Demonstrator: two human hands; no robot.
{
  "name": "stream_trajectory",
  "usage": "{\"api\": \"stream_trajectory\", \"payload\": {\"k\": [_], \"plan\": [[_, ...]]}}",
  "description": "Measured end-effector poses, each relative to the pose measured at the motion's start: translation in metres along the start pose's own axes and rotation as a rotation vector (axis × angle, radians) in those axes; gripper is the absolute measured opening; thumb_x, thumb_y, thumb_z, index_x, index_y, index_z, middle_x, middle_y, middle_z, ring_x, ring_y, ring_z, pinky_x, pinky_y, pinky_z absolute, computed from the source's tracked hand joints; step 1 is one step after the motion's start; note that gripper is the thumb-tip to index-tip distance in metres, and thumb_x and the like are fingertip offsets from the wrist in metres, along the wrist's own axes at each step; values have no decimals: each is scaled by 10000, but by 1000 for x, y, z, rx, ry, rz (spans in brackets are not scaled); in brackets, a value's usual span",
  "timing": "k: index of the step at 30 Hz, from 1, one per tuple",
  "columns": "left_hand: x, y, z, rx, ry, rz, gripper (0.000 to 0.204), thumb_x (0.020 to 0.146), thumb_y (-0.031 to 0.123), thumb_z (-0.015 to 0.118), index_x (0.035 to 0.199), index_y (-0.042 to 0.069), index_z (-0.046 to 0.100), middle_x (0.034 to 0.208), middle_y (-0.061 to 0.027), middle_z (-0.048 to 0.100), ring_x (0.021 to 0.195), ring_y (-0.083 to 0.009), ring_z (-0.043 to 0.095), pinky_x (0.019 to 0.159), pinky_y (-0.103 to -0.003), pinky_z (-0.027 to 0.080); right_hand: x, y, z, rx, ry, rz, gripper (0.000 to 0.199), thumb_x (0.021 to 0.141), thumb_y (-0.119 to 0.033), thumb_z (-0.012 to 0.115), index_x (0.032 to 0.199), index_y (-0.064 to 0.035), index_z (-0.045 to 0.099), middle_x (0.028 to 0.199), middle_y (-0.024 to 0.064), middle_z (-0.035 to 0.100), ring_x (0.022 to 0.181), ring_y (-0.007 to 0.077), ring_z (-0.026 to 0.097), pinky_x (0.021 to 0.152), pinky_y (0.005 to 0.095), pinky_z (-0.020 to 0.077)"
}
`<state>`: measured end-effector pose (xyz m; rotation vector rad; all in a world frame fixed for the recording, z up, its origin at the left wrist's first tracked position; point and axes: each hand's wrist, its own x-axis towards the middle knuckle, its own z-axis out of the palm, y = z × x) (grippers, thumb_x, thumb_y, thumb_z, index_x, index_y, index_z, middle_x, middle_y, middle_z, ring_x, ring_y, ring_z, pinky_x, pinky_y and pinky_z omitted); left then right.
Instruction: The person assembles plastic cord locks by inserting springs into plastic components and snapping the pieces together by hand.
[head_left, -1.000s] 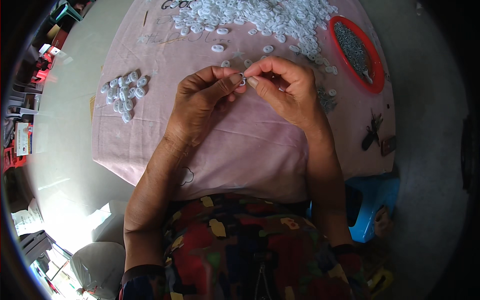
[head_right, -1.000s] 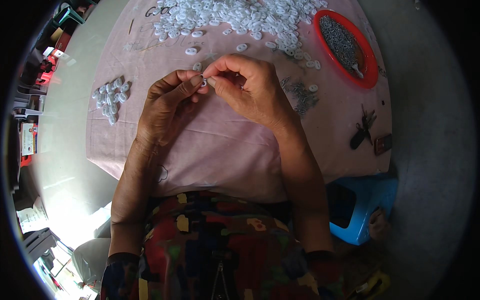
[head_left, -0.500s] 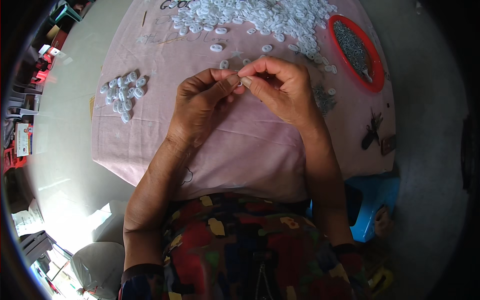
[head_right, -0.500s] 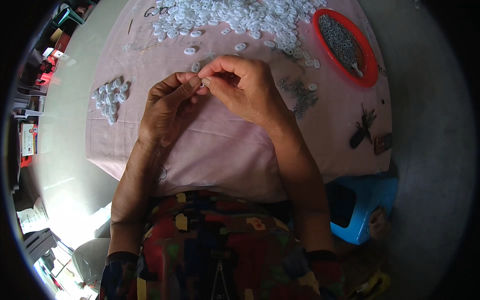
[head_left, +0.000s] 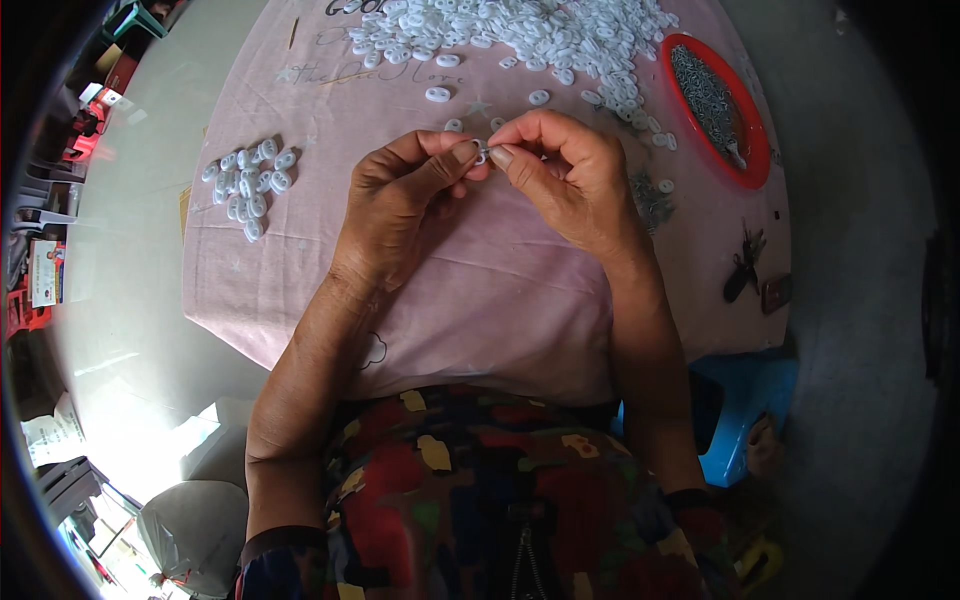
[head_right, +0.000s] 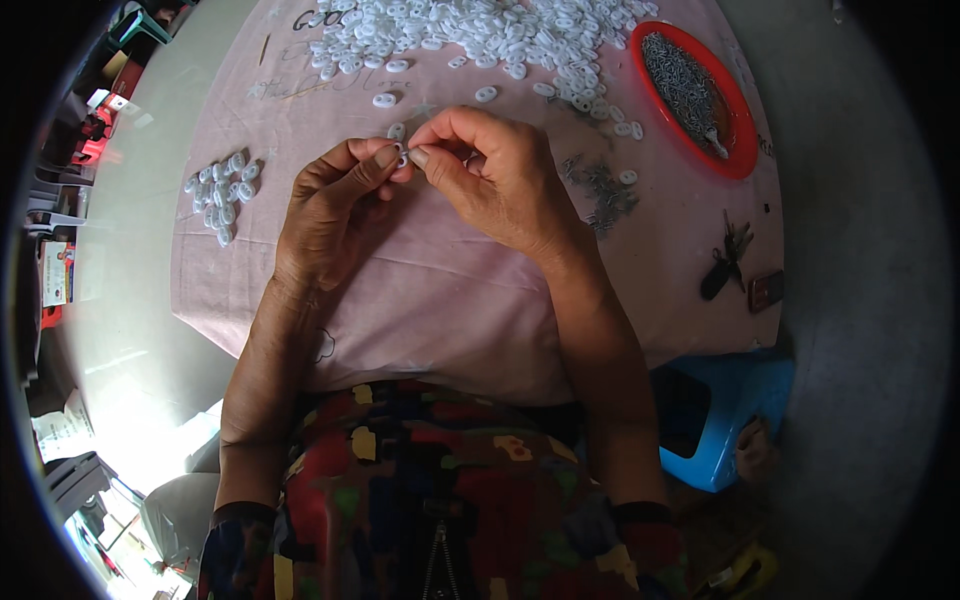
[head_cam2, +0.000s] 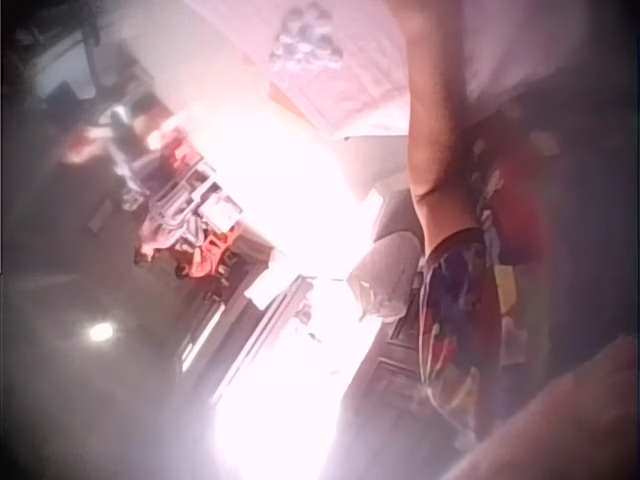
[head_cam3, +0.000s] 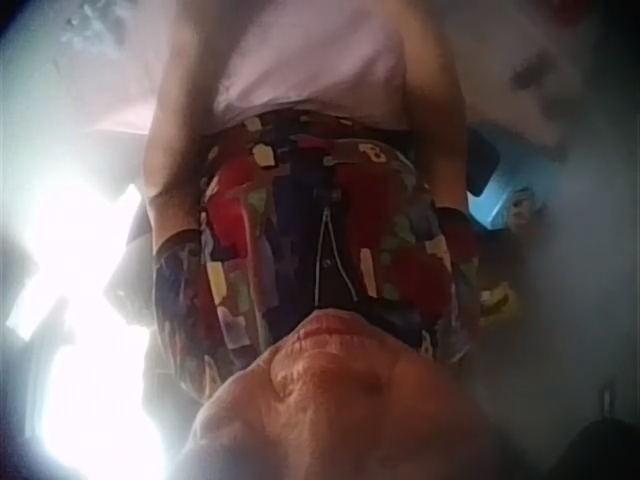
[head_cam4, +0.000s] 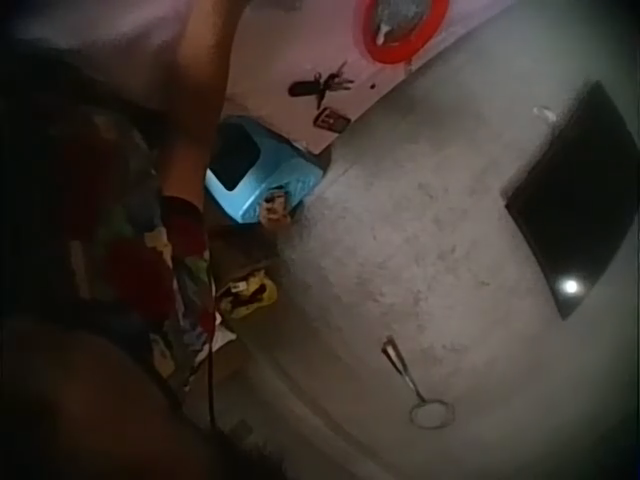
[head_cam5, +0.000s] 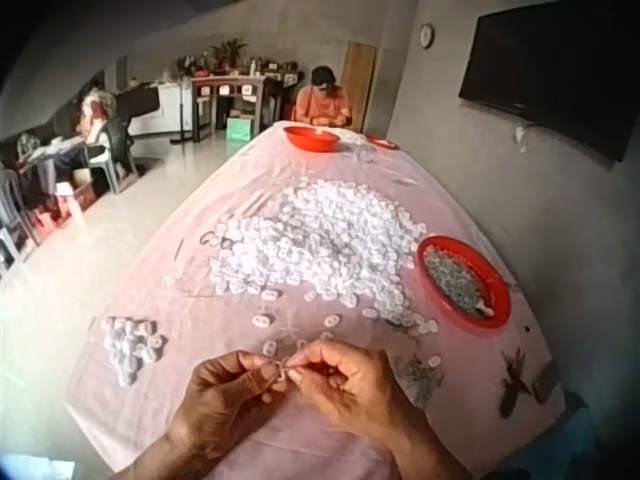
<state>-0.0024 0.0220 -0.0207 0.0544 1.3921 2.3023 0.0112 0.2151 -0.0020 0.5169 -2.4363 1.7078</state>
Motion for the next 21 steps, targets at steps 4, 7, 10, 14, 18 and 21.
{"api": "stream_trajectory", "payload": {"k": [4, 7, 10, 14, 18, 21], "plan": [[-1, -1, -1, 12, 5, 25, 146, 934, 138, 656, 1052, 54, 679, 906, -13, 701, 755, -40, 580, 673, -173, 447, -1, -3, 6, -13, 32, -4, 81, 916, -31, 644, 959, 37, 646, 864, 35, 679, 802, 50, 618, 695, 188, 493], [-1, -2, -1, 4, 14, 23, 159, 933, 137, 658, 1061, 44, 677, 913, -21, 705, 764, -39, 586, 677, -170, 448, -1, -3, 8, -44, 46, -37, 77, 915, -27, 641, 955, 39, 646, 851, 49, 691, 799, 67, 646, 703, 199, 514], [0, -5, -2, 42, 11, 75, 162, 935, 134, 656, 1063, 37, 678, 912, -25, 708, 766, -38, 591, 684, -169, 452, 0, -2, 11, -69, 62, -72, 72, 913, -19, 637, 952, 40, 650, 841, 62, 702, 797, 86, 671, 705, 212, 532], [-2, -3, 4, 8, 70, 81, 122, 912, 119, 688, 999, 32, 684, 872, -38, 711, 720, -55, 580, 672, -200, 446, 0, -1, 14, -107, 82, -98, 69, 908, -10, 636, 949, 41, 657, 833, 65, 704, 806, 95, 682, 708, 221, 541], [0, -4, 1, -7, 68, 99, 120, 915, 116, 685, 1002, 34, 684, 877, -37, 710, 734, -57, 588, 675, -201, 446, 1, 4, 17, -80, 99, -115, 75, 909, -11, 640, 962, 35, 663, 832, 59, 704, 760, 83, 662, 676, 209, 529], [2, -3, 0, 4, 39, 100, 139, 924, 125, 672, 1032, 37, 681, 887, -28, 703, 742, -49, 584, 674, -184, 445, 1, 2, 15, 86, 83, -46, 104, 920, -37, 642, 1000, 24, 669, 853, 49, 696, 730, 65, 620, 645, 194, 501]]}}
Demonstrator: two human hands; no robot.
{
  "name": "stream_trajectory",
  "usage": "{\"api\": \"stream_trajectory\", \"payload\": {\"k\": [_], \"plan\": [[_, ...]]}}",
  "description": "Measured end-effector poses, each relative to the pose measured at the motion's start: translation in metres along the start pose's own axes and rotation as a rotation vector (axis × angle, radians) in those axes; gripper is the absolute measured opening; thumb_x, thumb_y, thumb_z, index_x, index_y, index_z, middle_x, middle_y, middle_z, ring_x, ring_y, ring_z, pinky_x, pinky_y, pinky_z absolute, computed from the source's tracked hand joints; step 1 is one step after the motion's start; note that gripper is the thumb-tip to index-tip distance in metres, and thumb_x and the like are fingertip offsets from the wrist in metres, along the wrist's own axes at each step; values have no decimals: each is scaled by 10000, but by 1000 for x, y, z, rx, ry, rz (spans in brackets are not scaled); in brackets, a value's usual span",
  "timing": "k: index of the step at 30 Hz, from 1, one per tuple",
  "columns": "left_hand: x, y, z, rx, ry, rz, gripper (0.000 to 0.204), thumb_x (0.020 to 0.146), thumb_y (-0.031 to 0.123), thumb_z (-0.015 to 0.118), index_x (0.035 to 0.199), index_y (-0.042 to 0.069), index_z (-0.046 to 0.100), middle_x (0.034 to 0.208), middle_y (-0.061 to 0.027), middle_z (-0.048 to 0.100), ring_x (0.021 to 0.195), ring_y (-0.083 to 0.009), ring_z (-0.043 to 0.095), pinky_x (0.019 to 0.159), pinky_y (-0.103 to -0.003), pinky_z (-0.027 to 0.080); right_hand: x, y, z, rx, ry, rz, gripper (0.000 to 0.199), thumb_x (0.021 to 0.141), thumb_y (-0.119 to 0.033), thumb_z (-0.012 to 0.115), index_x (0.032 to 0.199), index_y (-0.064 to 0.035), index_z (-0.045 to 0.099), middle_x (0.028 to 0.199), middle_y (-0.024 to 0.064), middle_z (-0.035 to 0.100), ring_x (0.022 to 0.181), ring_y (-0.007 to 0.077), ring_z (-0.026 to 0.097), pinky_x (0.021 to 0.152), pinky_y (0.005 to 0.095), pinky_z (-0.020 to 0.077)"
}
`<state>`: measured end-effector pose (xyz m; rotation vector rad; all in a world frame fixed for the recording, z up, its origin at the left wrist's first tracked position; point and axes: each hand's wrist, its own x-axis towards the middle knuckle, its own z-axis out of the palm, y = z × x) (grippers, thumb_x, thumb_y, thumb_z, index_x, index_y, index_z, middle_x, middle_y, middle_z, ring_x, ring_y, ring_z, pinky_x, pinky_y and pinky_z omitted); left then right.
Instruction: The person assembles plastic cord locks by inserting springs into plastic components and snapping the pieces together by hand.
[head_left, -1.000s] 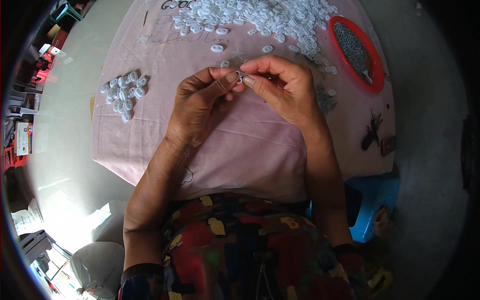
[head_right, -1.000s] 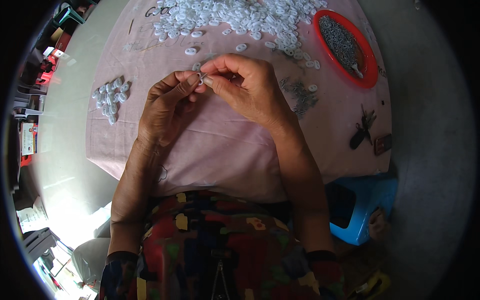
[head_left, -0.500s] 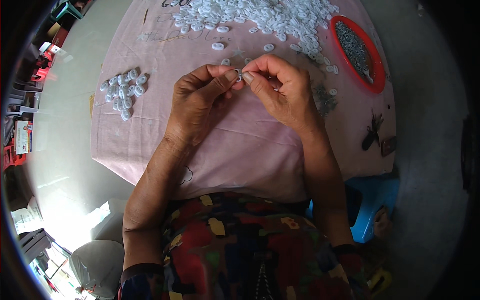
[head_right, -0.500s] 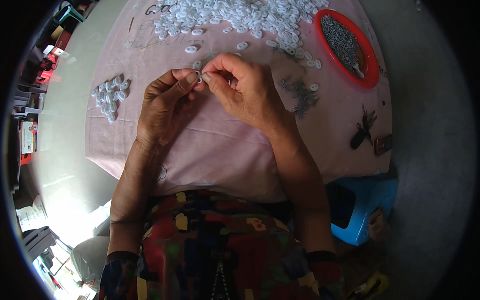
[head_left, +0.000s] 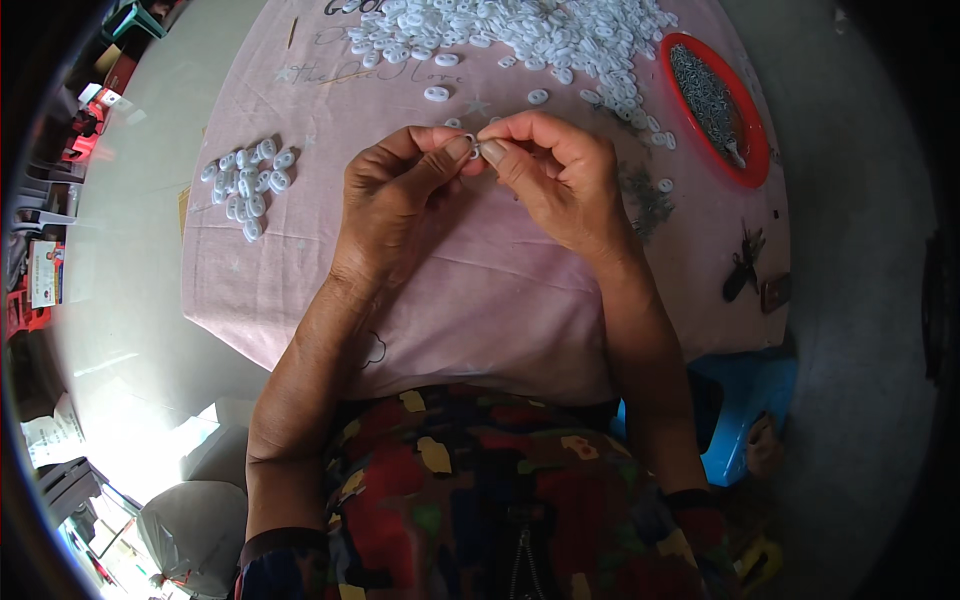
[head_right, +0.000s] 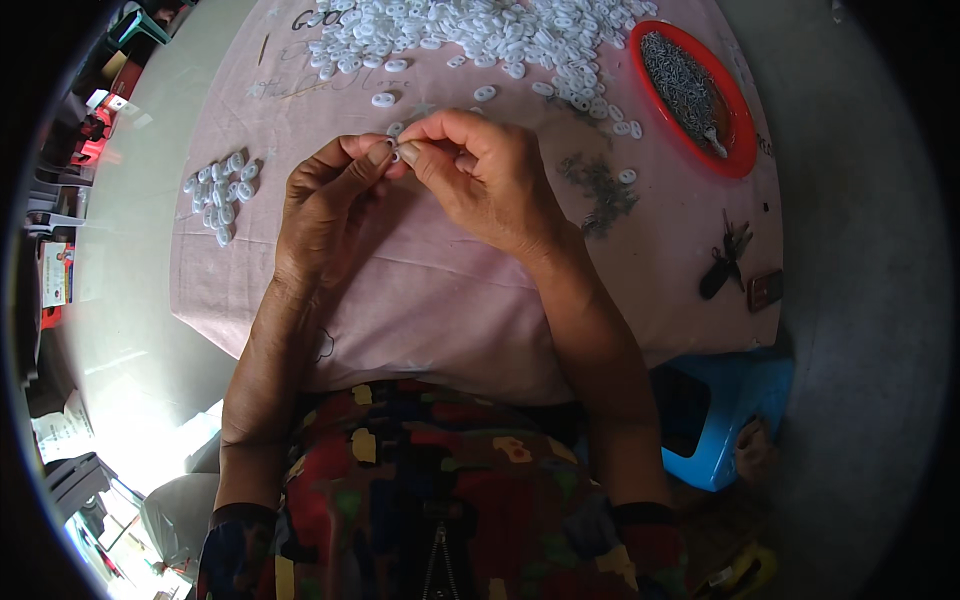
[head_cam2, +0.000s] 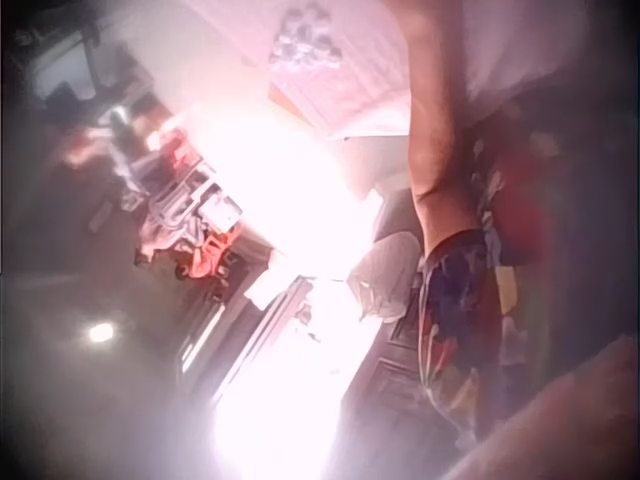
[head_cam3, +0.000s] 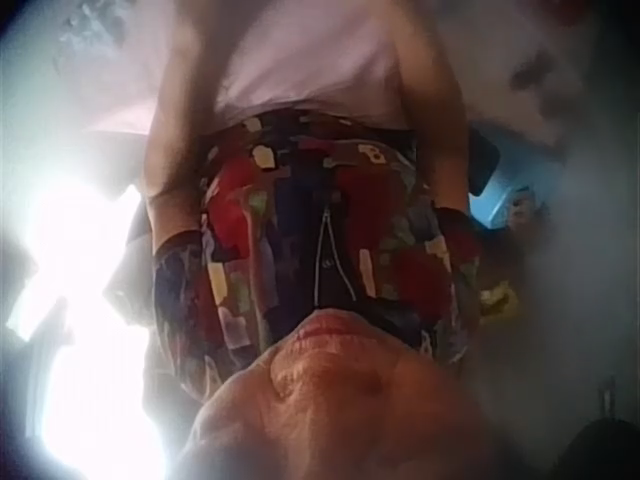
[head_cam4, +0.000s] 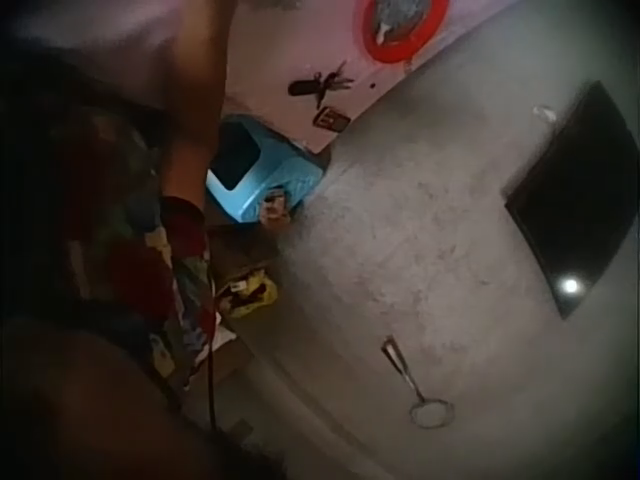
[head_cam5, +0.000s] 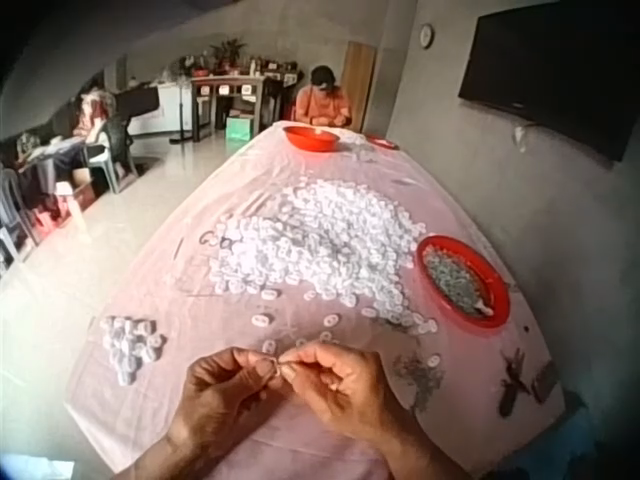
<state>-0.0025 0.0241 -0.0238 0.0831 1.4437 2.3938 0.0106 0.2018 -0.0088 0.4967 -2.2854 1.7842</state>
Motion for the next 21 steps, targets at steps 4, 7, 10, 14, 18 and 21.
{"api": "stream_trajectory", "payload": {"k": [4, 7, 10, 14, 18, 21], "plan": [[0, 1, -4, -23, -33, -29, 157, 930, 132, 663, 1059, 43, 677, 901, -19, 695, 737, -42, 571, 672, -170, 443, 1, -5, -10, 17, -10, 111, 148, 937, -74, 638, 1051, 17, 663, 876, 35, 673, 742, 47, 577, 650, 178, 471], [0, 1, -2, -12, -28, -14, 155, 929, 134, 666, 1054, 44, 676, 892, -19, 695, 738, -43, 571, 670, -170, 443, 1, -2, -11, -19, -29, 103, 147, 938, -77, 638, 1048, 17, 659, 878, 28, 666, 761, 45, 579, 670, 178, 471], [0, 1, -1, -6, -29, -28, 150, 929, 132, 664, 1050, 45, 675, 888, -18, 695, 739, -43, 570, 675, -173, 445, 1, -1, -9, -53, -35, 62, 121, 932, -64, 642, 1019, 19, 654, 872, 26, 666, 779, 50, 597, 684, 183, 480], [0, -1, -1, -21, -23, -18, 151, 929, 133, 664, 1052, 45, 674, 885, -17, 696, 740, -43, 571, 683, -177, 448, 1, -2, -6, -120, -42, 21, 81, 921, -41, 645, 967, 26, 645, 842, 40, 679, 787, 60, 635, 679, 191, 496], [-1, 0, 0, 8, -22, -28, 152, 930, 135, 664, 1050, 42, 673, 890, -17, 697, 742, -45, 573, 690, -179, 450, 1, -3, -6, -179, -49, -11, 68, 918, -36, 641, 944, 27, 645, 815, 52, 689, 760, 62, 645, 653, 191, 498], [-1, -1, -1, 18, -21, -24, 149, 932, 139, 662, 1045, 42, 674, 886, -15, 696, 741, -45, 573, 690, -179, 449, 1, -3, -2, -142, -27, -38, 62, 915, -30, 640, 933, 30, 645, 804, 57, 692, 748, 60, 646, 649, 192, 502]]}}
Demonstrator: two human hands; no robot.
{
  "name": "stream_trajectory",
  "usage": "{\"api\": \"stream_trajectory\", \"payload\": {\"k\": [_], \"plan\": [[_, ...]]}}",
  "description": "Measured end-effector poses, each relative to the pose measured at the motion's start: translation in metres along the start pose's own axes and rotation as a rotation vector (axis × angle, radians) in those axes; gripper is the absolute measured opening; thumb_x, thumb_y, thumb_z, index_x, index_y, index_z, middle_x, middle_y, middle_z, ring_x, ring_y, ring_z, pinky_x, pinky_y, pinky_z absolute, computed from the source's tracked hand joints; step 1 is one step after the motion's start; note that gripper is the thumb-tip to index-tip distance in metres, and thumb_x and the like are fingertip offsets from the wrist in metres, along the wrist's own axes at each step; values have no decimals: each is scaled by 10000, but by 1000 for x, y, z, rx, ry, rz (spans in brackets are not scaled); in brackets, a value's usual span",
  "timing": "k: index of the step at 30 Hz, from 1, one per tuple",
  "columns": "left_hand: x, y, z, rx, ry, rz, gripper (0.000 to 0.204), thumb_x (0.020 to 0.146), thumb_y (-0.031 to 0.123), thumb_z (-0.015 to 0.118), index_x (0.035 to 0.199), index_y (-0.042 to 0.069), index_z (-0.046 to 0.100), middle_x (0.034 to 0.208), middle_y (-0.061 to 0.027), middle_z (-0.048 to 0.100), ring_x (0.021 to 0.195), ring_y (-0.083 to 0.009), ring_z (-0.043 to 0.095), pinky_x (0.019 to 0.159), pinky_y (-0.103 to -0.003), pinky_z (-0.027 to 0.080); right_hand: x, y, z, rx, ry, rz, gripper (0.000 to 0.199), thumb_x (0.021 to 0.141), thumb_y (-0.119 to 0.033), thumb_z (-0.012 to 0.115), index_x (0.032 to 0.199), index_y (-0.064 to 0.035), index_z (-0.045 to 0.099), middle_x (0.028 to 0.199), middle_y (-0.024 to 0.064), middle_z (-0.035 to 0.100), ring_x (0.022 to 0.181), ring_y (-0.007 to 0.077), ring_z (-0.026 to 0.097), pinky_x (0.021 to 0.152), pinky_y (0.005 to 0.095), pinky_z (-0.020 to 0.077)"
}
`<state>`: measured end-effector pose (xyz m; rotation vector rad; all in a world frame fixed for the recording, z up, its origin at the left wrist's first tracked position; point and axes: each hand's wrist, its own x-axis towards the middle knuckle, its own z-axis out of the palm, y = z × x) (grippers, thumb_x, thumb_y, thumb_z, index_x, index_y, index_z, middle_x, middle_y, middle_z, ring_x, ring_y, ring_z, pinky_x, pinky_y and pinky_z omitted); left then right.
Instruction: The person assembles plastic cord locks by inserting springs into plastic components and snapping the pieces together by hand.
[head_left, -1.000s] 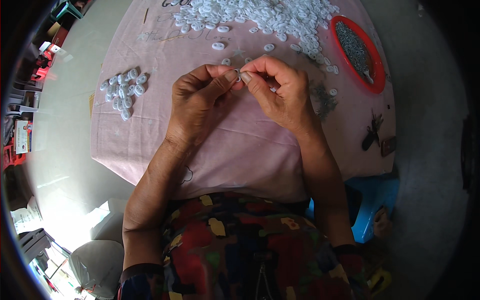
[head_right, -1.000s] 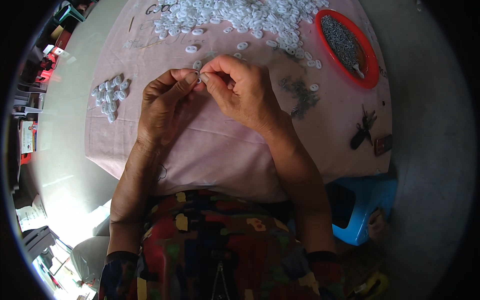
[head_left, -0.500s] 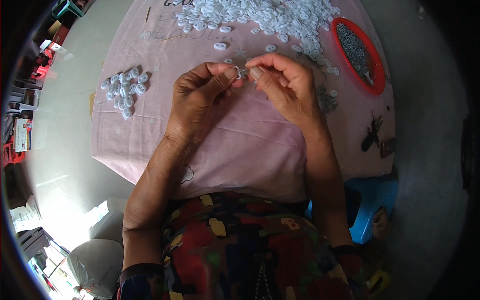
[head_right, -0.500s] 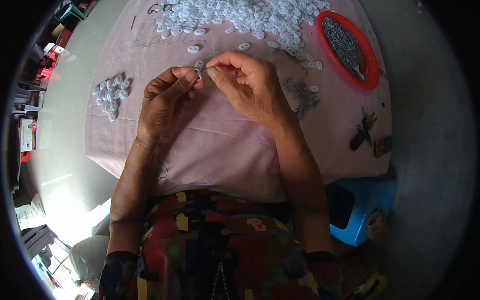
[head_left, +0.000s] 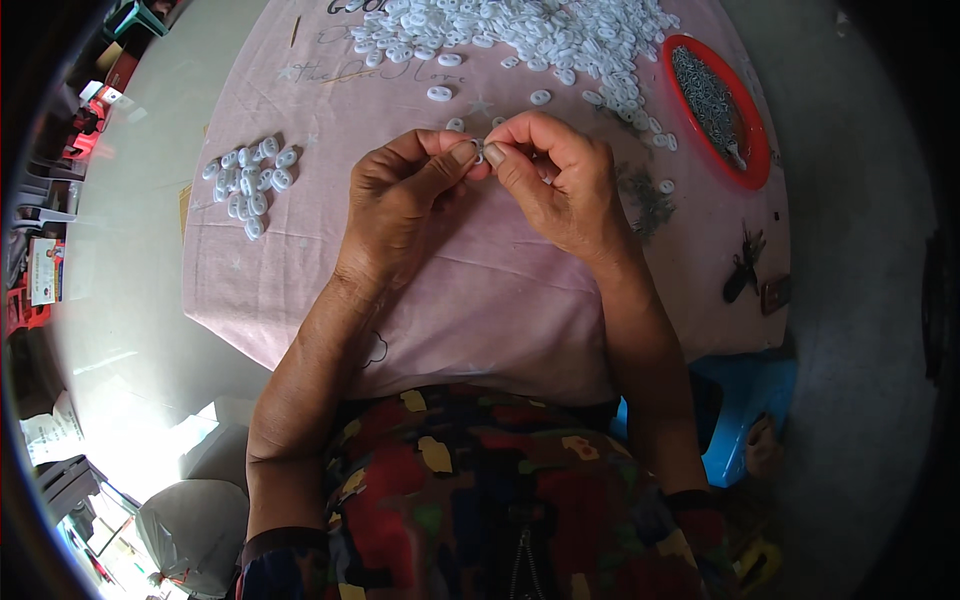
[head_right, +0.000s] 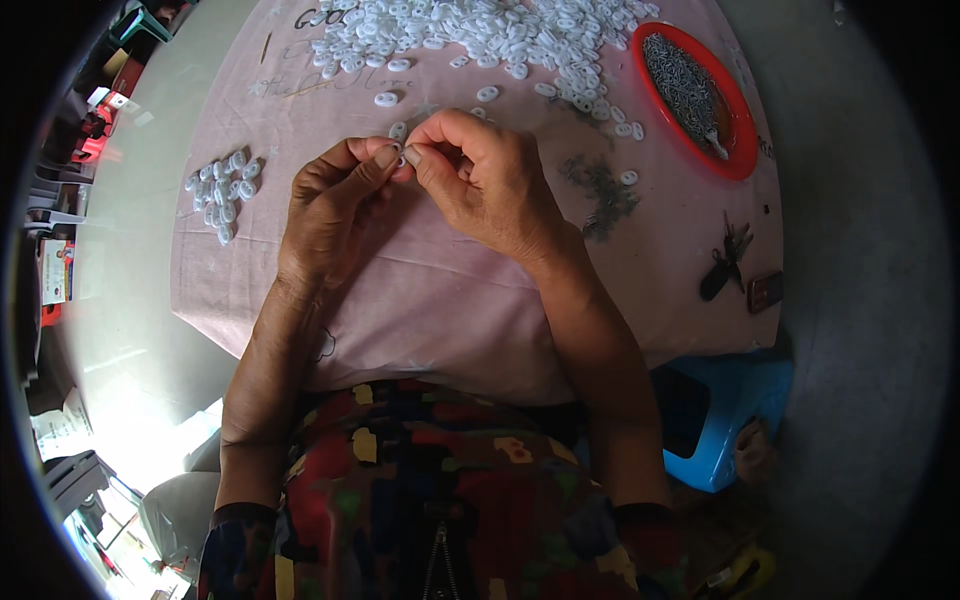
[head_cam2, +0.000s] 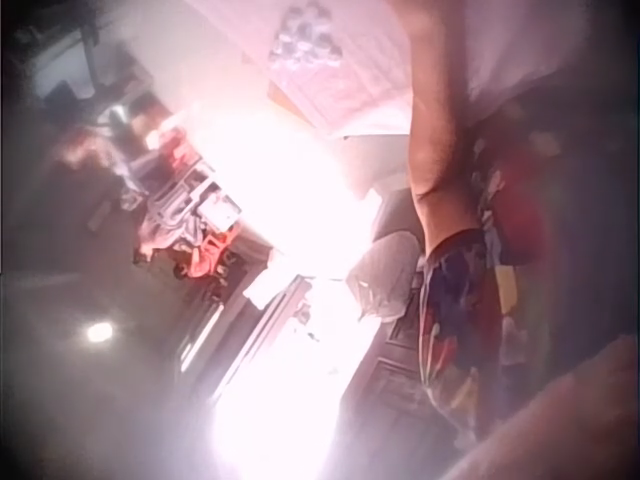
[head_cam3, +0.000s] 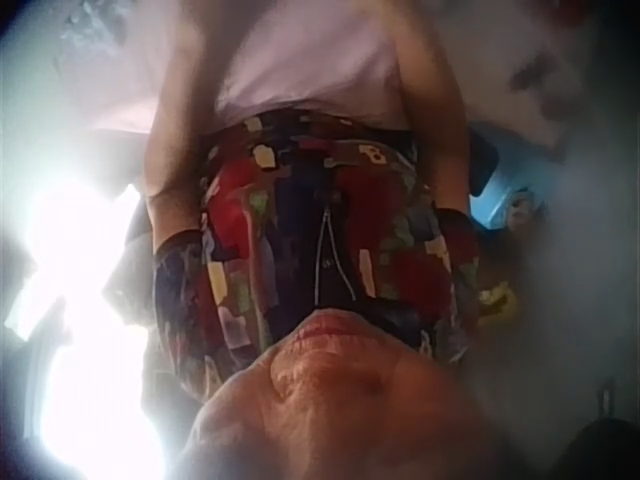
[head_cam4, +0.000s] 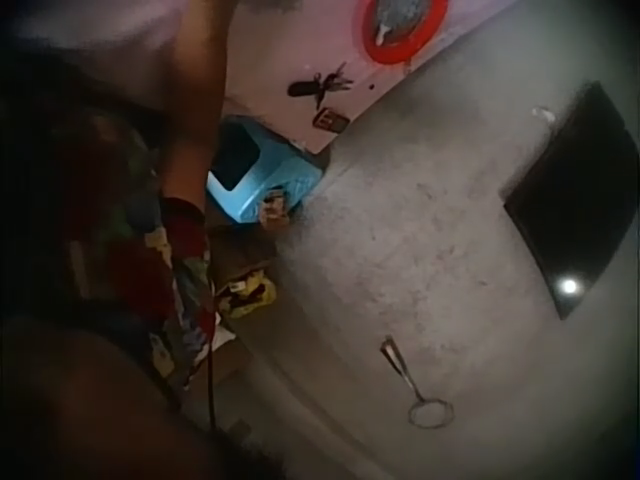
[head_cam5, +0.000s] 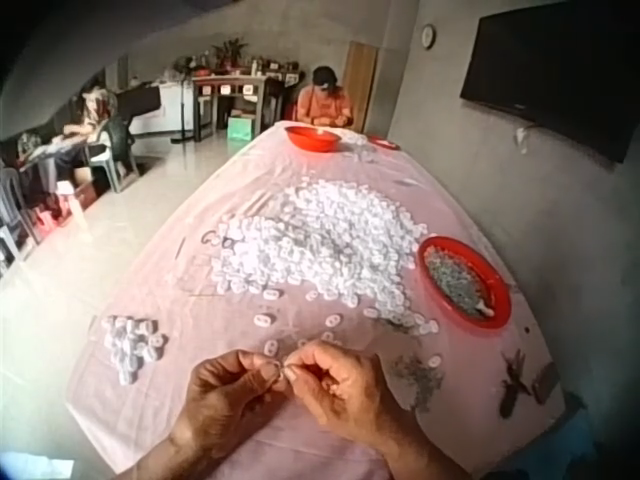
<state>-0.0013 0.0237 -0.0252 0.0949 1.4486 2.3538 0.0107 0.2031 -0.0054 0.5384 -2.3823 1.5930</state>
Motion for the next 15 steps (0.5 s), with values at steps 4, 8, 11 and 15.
{"api": "stream_trajectory", "payload": {"k": [4, 8, 11, 15], "plan": [[0, 0, 1, 8, -3, 24, 136, 936, 141, 658, 1033, 47, 675, 880, -9, 691, 732, -41, 570, 673, -183, 449, -1, 2, 2, 18, -3, -3, 68, 916, -25, 638, 945, 36, 648, 811, 51, 689, 759, 61, 645, 655, 191, 502], [1, 6, -5, 9, -16, -33, 123, 940, 136, 651, 1024, 50, 676, 880, -5, 685, 727, -42, 569, 656, -189, 447, 0, 2, -3, 31, -41, 59, 93, 929, -33, 629, 978, 42, 655, 835, 50, 684, 780, 51, 636, 664, 185, 494], [3, 12, -13, -28, 24, -67, 139, 943, 155, 648, 1034, 52, 668, 876, -4, 681, 716, -46, 569, 639, -188, 443, 3, 16, -11, -82, 56, 101, 129, 898, -47, 668, 1015, 6, 671, 869, 67, 685, 781, 85, 658, 664, 211, 511], [5, 18, -21, -87, 103, -12, 132, 934, 149, 649, 1017, 45, 654, 848, -13, 674, 688, -43, 546, 634, -186, 419, 4, 18, -7, -516, 13, -103, 183, 852, -82, 701, 1030, -45, 688, 881, 79, 672, 786, 187, 675, 671, 284, 530]]}}
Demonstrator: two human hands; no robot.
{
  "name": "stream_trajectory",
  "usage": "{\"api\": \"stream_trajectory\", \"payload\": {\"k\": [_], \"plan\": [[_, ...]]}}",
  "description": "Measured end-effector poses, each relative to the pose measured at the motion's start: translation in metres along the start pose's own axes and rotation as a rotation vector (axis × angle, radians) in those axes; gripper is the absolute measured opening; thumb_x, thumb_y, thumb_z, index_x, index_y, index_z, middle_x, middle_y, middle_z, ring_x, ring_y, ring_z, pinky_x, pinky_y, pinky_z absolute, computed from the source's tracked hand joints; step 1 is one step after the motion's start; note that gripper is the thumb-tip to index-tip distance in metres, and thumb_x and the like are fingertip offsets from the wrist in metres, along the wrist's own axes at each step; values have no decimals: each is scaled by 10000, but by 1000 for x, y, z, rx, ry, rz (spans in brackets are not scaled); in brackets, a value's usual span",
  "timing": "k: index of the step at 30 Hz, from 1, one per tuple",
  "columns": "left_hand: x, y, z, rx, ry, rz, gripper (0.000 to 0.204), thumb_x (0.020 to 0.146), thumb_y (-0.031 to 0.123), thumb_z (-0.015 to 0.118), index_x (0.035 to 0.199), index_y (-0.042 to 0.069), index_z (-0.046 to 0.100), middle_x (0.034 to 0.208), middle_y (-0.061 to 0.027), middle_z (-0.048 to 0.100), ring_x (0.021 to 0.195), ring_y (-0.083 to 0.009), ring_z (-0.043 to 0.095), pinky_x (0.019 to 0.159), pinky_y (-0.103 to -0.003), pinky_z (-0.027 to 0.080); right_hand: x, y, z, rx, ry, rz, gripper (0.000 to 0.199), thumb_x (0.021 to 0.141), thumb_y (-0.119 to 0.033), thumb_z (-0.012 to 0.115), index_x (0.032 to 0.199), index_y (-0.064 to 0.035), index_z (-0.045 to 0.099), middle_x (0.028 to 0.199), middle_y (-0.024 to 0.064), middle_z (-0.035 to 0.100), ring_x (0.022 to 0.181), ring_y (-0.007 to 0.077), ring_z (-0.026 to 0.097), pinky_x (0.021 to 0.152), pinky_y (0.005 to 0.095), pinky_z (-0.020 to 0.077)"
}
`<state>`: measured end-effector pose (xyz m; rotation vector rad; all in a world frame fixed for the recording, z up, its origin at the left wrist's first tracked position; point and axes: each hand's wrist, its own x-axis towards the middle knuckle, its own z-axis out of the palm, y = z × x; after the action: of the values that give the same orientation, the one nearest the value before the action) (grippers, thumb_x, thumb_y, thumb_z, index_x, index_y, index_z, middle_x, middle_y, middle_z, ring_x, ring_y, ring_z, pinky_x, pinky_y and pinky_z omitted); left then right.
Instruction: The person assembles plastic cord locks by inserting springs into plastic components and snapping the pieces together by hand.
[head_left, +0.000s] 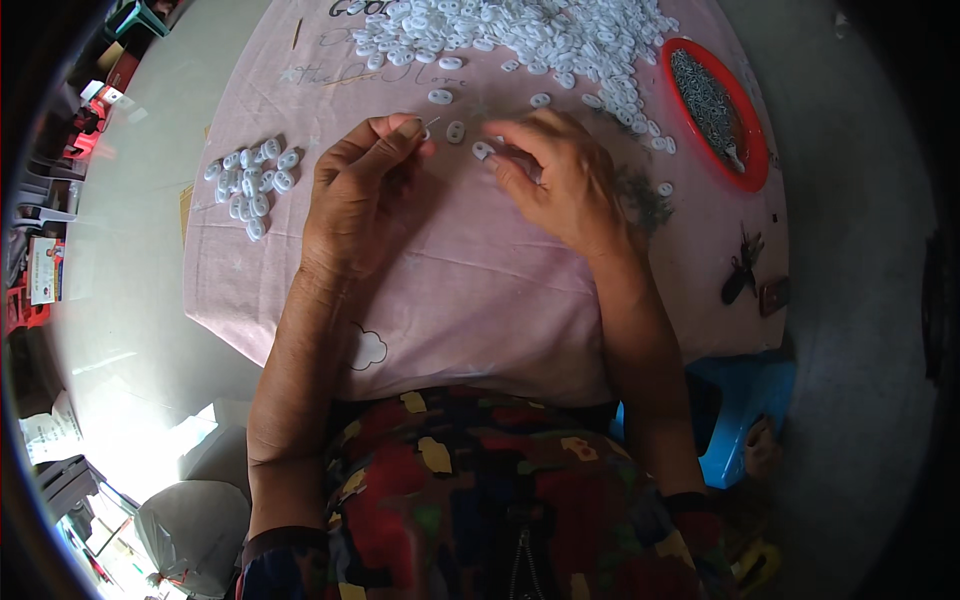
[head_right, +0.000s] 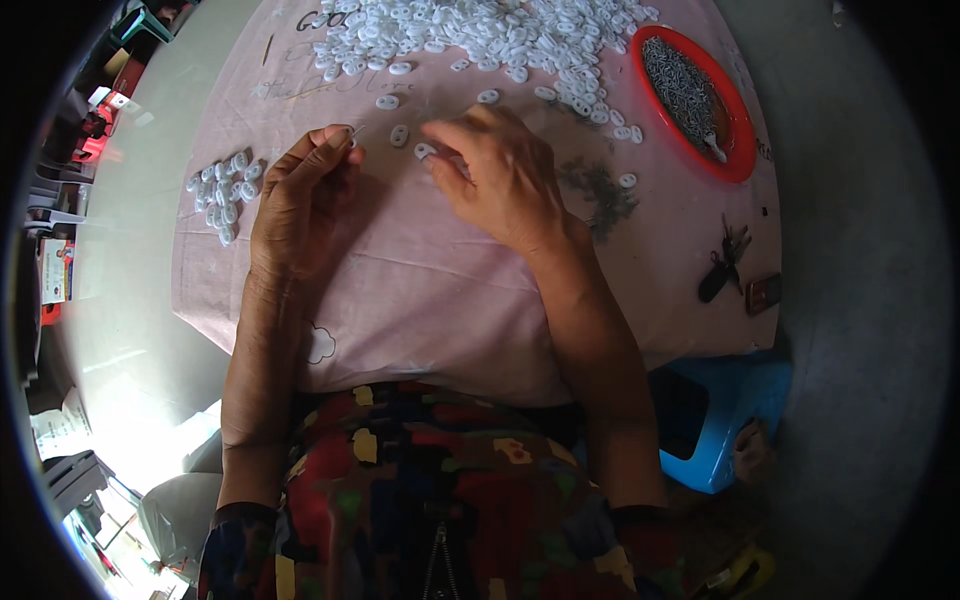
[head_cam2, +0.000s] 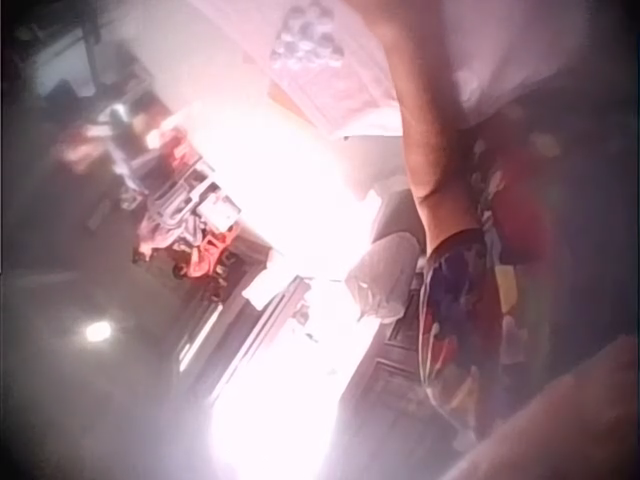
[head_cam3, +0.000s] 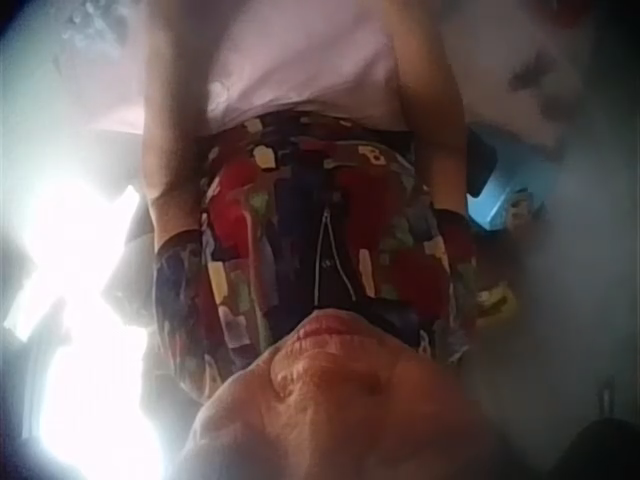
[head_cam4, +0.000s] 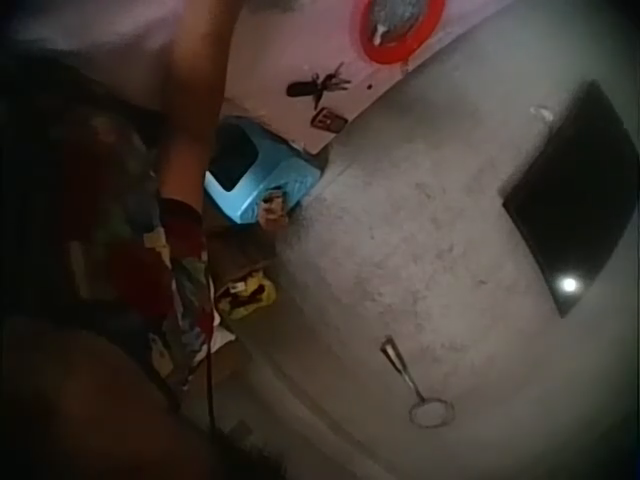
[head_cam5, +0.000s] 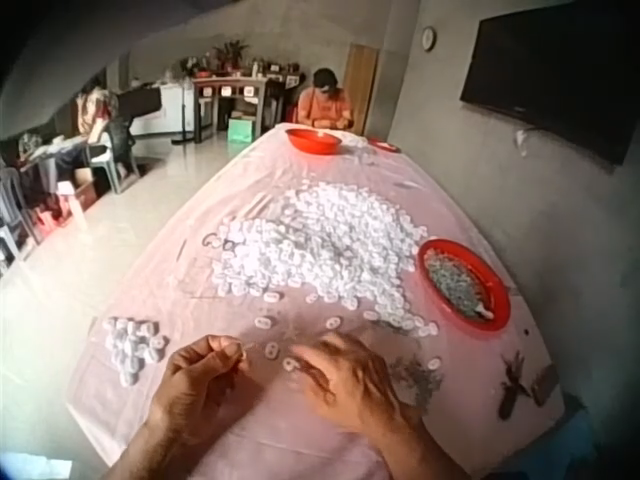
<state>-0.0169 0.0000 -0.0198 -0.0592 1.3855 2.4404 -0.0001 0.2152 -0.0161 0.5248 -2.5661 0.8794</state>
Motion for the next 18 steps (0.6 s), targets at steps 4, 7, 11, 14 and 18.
{"api": "stream_trajectory", "payload": {"k": [4, 7, 11, 14, 18], "plan": [[1, 0, -3, -28, 6, -3, 136, 929, 147, 649, 1023, 48, 649, 856, -13, 672, 691, -45, 543, 643, -188, 415, 1, -4, 6, -186, -14, -110, 210, 819, -118, 702, 1023, -64, 697, 876, 84, 647, 816, 307, 641, 708, 376, 520], [-1, -2, -2, -15, -5, 1, 135, 932, 149, 647, 1022, 49, 649, 854, -10, 671, 694, -45, 544, 641, -184, 412, 0, -2, 4, -181, -32, -105, 189, 842, -107, 680, 1024, -61, 700, 900, 76, 653, 810, 288, 642, 716, 367, 515], [-5, -3, 4, -9, -5, -6, 131, 935, 151, 647, 1019, 50, 650, 854, -6, 669, 701, -41, 543, 644, -177, 412, -3, 1, 0, 154, -42, 77, 192, 925, -59, 609, 1100, -46, 688, 985, 52, 686, 821, 151, 660, 715, 285, 508], [-7, -4, 6, 38, -65, -13, 123, 936, 151, 651, 1009, 53, 654, 858, -3, 668, 708, -38, 544, 652, -174, 418, -1, -7, -1, 602, -5, 231, 228, 969, -54, 562, 1174, -17, 655, 997, 34, 689, 867, 87, 637, 711, 244, 496], [-9, -7, 10, 54, -95, -38, 143, 936, 168, 654, 1032, 63, 664, 852, -1, 669, 712, -45, 562, 635, -181, 430, 1, -8, -6, 645, -44, 197, 260, 974, -76, 565, 1216, -3, 628, 974, 15, 679, 899, 88, 636, 691, 224, 490]]}}
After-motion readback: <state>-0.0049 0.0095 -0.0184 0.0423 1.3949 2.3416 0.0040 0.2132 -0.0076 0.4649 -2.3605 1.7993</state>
